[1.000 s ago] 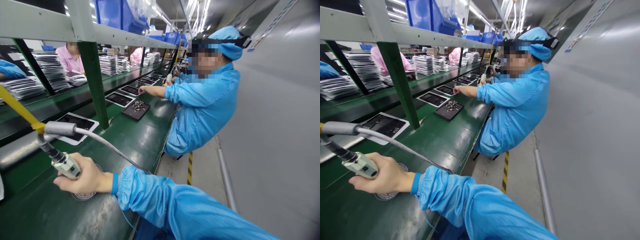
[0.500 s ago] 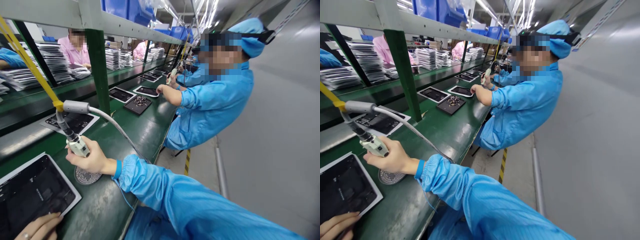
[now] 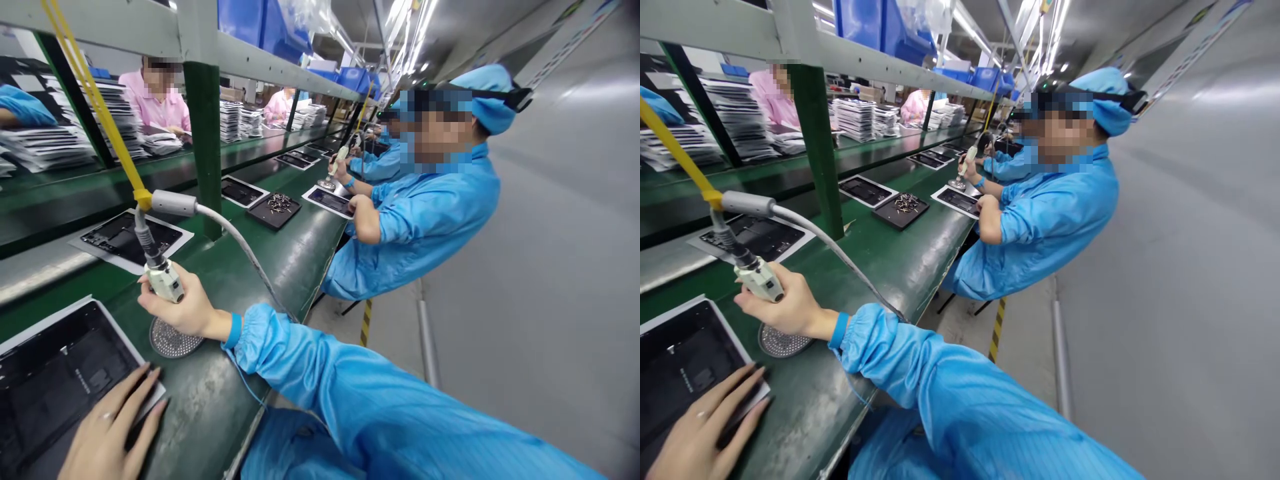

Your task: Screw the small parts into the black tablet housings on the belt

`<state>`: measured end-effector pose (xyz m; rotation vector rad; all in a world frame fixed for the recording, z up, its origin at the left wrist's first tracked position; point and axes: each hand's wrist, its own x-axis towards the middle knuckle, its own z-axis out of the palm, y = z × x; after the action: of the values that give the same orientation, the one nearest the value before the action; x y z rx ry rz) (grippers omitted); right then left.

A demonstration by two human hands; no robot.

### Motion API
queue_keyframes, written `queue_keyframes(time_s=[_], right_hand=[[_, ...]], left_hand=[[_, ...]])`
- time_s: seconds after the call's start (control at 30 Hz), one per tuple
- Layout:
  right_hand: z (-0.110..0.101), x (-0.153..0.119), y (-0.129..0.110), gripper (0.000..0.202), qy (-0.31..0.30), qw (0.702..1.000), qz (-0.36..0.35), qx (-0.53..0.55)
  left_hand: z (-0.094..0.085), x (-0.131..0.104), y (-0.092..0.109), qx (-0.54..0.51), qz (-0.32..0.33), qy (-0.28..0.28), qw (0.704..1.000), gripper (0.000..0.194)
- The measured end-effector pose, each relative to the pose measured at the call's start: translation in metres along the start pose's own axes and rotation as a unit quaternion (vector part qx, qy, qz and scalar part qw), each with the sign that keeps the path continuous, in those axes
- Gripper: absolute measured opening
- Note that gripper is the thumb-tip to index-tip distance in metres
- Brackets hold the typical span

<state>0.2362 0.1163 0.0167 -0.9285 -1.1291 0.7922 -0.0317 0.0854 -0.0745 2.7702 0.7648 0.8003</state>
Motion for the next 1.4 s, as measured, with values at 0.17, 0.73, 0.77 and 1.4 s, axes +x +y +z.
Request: queue_keyframes(time_s=[0.17, 0.73, 0.77, 1.4], right_hand=[[0.002, -0.005, -0.003, 0.054, -0.007, 1.0, -0.012, -0.003], [-0.012, -0.012, 0.004, 0.051, -0.009, 0.998, -0.036, 0.049], [-0.013, -0.013, 0.004, 0.05, -0.008, 0.998, -0.039, 0.045], [-0.016, -0.019, 0.006, 0.056, -0.029, 0.998, -0.058, -0.001]], left_hand=[[0.009, 0.007, 0.013, 0.046, 0.038, -0.006, 0.998, 0.034], [-0.075, -0.01, 0.005, -0.098, -0.075, -0.08, 0.989, 0.023], [-0.075, -0.01, 0.006, -0.095, -0.07, -0.083, 0.989, 0.02], [-0.05, 0.012, 0.03, -0.024, -0.146, 0.007, 0.989, 0.026]])
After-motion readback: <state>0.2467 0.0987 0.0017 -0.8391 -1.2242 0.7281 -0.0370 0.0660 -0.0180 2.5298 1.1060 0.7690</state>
